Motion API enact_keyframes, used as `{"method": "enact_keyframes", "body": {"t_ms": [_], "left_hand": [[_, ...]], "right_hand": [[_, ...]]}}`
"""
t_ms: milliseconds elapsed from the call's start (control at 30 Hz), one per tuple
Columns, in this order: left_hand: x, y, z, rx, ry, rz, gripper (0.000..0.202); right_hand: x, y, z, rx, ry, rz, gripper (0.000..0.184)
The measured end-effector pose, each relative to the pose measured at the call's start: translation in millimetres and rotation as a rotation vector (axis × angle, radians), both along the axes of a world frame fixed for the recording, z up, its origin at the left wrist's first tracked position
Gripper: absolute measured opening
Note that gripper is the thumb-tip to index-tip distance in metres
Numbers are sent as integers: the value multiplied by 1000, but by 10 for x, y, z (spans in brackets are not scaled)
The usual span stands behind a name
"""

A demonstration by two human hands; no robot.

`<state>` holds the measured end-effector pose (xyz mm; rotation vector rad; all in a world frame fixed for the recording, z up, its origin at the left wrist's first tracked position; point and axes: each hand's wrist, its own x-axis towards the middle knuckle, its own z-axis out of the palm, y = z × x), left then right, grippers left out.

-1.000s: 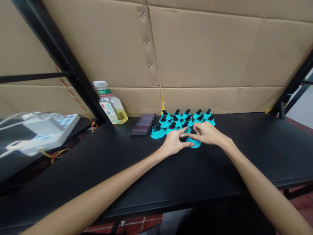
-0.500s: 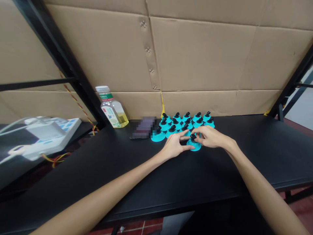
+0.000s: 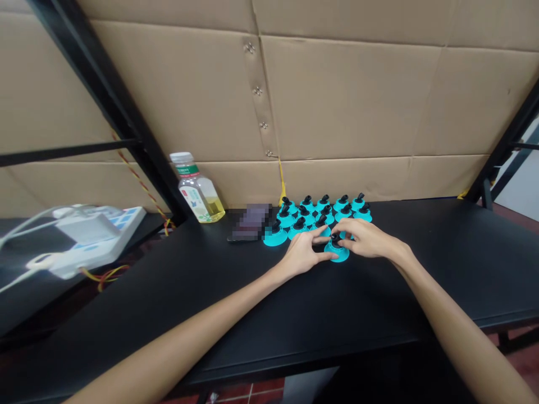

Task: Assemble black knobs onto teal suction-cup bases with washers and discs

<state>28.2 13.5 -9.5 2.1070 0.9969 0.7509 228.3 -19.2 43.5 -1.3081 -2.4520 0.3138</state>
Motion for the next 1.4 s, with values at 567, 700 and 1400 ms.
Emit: {"method": "enact_keyframes", "body": {"t_ms": [567, 700, 1400], "left_hand": [[-2, -1, -21, 11, 26, 10, 89], [-4, 8, -31, 9, 18, 0, 89], [3, 9, -31, 11, 24, 13, 89]], "right_hand": [[16, -26, 47, -41, 25, 15, 25], [1, -20, 25, -41, 39, 6, 22], [-85, -41, 27, 93, -84, -127, 14]]}}
